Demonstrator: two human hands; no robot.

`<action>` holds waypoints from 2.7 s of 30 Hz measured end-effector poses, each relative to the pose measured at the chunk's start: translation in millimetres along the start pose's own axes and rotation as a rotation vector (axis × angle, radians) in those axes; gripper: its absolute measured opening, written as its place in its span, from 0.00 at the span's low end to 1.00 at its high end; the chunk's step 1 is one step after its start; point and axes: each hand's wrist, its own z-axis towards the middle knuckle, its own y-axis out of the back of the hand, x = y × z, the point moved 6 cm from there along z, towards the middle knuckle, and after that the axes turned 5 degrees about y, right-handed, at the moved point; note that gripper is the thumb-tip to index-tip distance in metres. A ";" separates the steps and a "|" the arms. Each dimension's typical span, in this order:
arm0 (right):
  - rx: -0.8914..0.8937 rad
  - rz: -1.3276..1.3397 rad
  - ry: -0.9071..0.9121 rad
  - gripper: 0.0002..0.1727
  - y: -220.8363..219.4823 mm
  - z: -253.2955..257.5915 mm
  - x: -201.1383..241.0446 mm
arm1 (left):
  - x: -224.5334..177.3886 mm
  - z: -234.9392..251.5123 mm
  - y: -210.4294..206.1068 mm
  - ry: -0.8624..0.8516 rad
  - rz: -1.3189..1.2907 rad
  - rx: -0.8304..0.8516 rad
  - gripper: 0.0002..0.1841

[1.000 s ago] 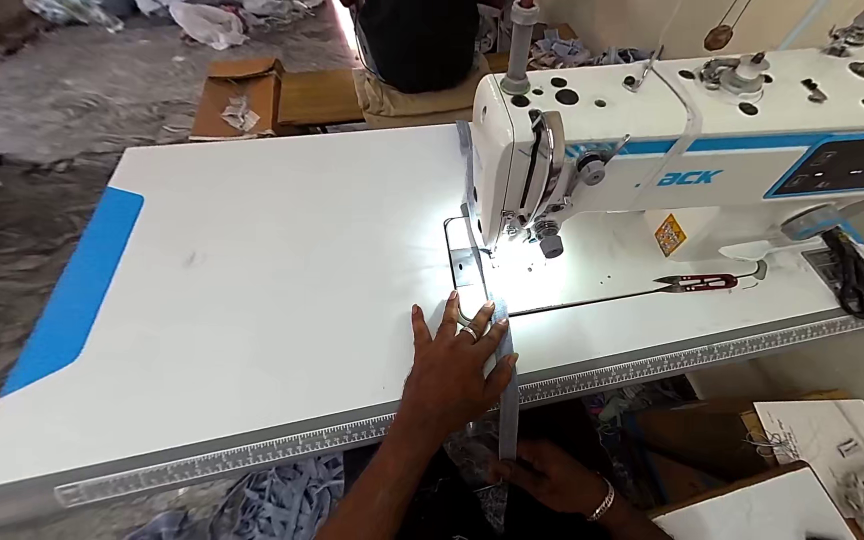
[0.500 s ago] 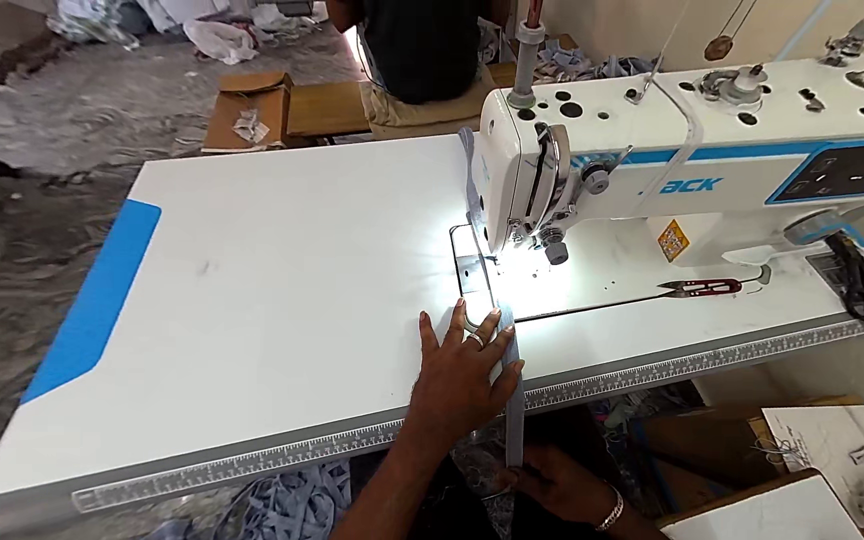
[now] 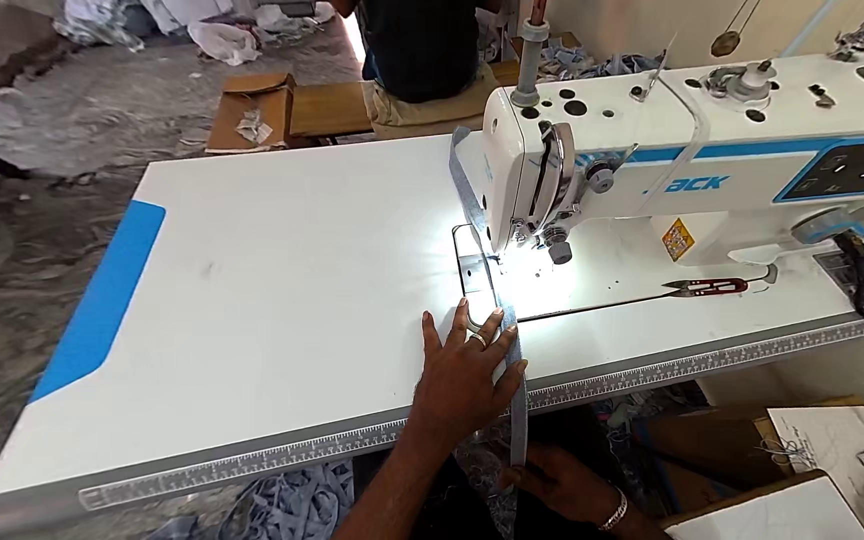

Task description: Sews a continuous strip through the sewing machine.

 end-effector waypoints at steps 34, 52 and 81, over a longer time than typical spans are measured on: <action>0.000 0.001 0.009 0.16 0.9 1.0 -1.3 | -0.7 0.2 0.4 0.000 0.001 0.002 0.31; 0.006 -0.014 0.002 0.18 -0.2 0.1 -4.4 | -1.1 -0.4 2.1 -0.003 -0.020 -0.005 0.30; 0.014 -0.051 0.004 0.18 -0.6 -0.5 -6.1 | -1.1 -0.9 1.8 -0.001 -0.009 -0.001 0.30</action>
